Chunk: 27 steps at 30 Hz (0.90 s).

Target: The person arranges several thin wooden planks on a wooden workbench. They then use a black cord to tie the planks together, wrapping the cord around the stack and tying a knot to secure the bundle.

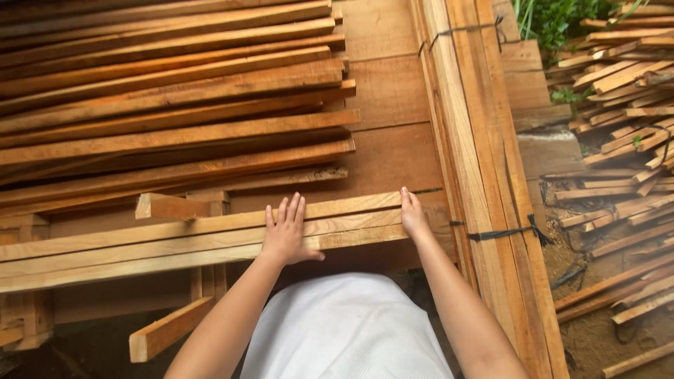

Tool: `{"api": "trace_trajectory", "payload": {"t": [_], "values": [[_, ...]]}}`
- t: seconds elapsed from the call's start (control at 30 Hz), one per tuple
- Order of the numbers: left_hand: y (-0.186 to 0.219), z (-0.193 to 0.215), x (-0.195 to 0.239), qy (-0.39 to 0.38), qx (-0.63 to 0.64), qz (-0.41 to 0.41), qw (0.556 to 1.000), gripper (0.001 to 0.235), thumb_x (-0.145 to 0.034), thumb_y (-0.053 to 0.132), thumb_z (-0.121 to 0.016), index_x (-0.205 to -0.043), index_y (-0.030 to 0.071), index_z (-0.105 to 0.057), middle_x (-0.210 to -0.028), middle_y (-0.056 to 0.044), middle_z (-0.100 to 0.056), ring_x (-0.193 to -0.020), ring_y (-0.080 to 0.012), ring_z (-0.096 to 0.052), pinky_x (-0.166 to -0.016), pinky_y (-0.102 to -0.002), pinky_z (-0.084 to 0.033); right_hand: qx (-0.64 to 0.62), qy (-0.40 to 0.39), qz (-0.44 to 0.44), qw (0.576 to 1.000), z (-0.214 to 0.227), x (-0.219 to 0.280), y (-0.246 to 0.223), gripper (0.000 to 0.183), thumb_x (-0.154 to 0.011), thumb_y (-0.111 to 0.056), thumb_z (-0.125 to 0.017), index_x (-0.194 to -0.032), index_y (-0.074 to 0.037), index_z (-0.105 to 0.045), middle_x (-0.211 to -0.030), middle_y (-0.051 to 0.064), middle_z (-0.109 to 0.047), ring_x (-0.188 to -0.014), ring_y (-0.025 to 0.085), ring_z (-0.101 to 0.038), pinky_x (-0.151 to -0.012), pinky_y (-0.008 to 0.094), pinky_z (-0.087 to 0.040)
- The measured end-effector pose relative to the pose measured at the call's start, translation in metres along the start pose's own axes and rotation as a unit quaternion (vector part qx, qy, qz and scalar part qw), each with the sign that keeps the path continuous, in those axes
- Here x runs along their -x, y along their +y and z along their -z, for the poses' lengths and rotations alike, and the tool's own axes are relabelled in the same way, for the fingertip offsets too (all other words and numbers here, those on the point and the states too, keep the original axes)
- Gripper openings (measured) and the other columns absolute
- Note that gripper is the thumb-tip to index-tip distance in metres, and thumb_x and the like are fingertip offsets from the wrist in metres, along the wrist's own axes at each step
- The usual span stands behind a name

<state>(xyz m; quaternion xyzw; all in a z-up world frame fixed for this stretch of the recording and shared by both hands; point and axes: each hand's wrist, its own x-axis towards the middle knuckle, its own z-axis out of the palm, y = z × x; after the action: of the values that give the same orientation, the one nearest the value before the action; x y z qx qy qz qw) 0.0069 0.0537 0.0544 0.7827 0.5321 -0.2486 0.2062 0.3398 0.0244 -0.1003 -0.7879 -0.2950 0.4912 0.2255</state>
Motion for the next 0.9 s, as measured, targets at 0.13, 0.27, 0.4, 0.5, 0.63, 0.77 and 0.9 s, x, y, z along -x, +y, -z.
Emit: {"api": "trace_trajectory", "payload": {"t": [0.13, 0.27, 0.4, 0.5, 0.63, 0.77, 0.9], "values": [[-0.016, -0.024, -0.011, 0.040, 0.017, -0.014, 0.999, 0.145, -0.058, 0.069, -0.088, -0.165, 0.011, -0.009, -0.172, -0.006, -0.009, -0.155, -0.0328, -0.010, -0.123, -0.064, -0.001, 0.124, 0.172, 0.237, 0.948, -0.002, 0.063, -0.066, 0.048, -0.099, -0.045, -0.066, -0.133, -0.011, -0.065, -0.145, 0.012, -0.056, -0.136, 0.036, -0.053, -0.114, 0.048, -0.041], [-0.017, -0.040, -0.014, 0.066, 0.034, -0.029, 0.997, 0.137, -0.056, 0.060, -0.091, -0.163, 0.015, -0.018, -0.161, -0.003, -0.027, -0.150, -0.0281, -0.020, -0.123, -0.063, -0.005, 0.306, 0.038, 0.409, 0.859, -0.027, 0.109, -0.095, 0.091, -0.076, -0.067, -0.076, -0.149, -0.022, -0.047, -0.160, 0.005, -0.040, -0.147, 0.037, -0.034, -0.117, 0.064, -0.025], [-0.021, -0.045, -0.021, 0.079, 0.035, -0.035, 0.996, 0.134, -0.056, 0.058, -0.091, -0.162, 0.015, -0.021, -0.156, -0.003, -0.032, -0.145, -0.0260, -0.024, -0.122, -0.062, -0.007, 0.440, -0.083, 0.362, 0.817, -0.041, 0.125, -0.114, 0.122, -0.066, -0.081, -0.075, -0.161, -0.019, -0.029, -0.167, 0.006, -0.031, -0.155, 0.034, -0.021, -0.123, 0.068, -0.008], [-0.023, -0.051, -0.018, 0.092, 0.042, -0.046, 0.994, 0.131, -0.058, 0.059, -0.089, -0.162, 0.015, -0.023, -0.154, -0.004, -0.035, -0.144, -0.0265, -0.026, -0.120, -0.062, -0.008, 0.433, -0.084, 0.359, 0.823, -0.039, 0.133, -0.119, 0.124, -0.064, -0.078, -0.077, -0.161, -0.018, -0.030, -0.165, 0.005, -0.034, -0.154, 0.035, -0.023, -0.122, 0.069, -0.010], [-0.016, -0.033, -0.009, 0.106, 0.039, -0.053, 0.992, 0.133, -0.059, 0.054, -0.092, -0.162, 0.010, -0.020, -0.159, -0.008, -0.030, -0.145, -0.0297, -0.025, -0.121, -0.064, -0.009, 0.434, -0.043, 0.382, 0.815, -0.045, 0.122, -0.104, 0.126, -0.061, -0.086, -0.073, -0.160, -0.019, -0.033, -0.164, 0.003, -0.035, -0.153, 0.033, -0.025, -0.123, 0.068, -0.013], [-0.014, -0.034, -0.013, 0.092, 0.030, -0.045, 0.994, 0.132, -0.058, 0.058, -0.090, -0.161, 0.012, -0.023, -0.156, -0.007, -0.035, -0.143, -0.0277, -0.029, -0.120, -0.063, -0.013, 0.351, 0.083, 0.378, 0.853, -0.027, 0.104, -0.094, 0.085, -0.077, -0.074, -0.068, -0.145, -0.025, -0.052, -0.151, -0.001, -0.050, -0.144, 0.025, -0.040, -0.116, 0.056, -0.028], [-0.014, -0.037, -0.016, 0.086, 0.015, -0.032, 0.996, 0.134, -0.055, 0.058, -0.092, -0.160, 0.012, -0.022, -0.156, -0.007, -0.034, -0.143, -0.0282, -0.029, -0.120, -0.064, -0.013, 0.098, 0.029, -0.025, 0.994, -0.001, 0.003, 0.000, 0.092, -0.085, -0.093, -0.052, -0.152, -0.029, -0.050, -0.149, 0.004, -0.057, -0.140, 0.025, -0.050, -0.117, 0.047, -0.038]]}}
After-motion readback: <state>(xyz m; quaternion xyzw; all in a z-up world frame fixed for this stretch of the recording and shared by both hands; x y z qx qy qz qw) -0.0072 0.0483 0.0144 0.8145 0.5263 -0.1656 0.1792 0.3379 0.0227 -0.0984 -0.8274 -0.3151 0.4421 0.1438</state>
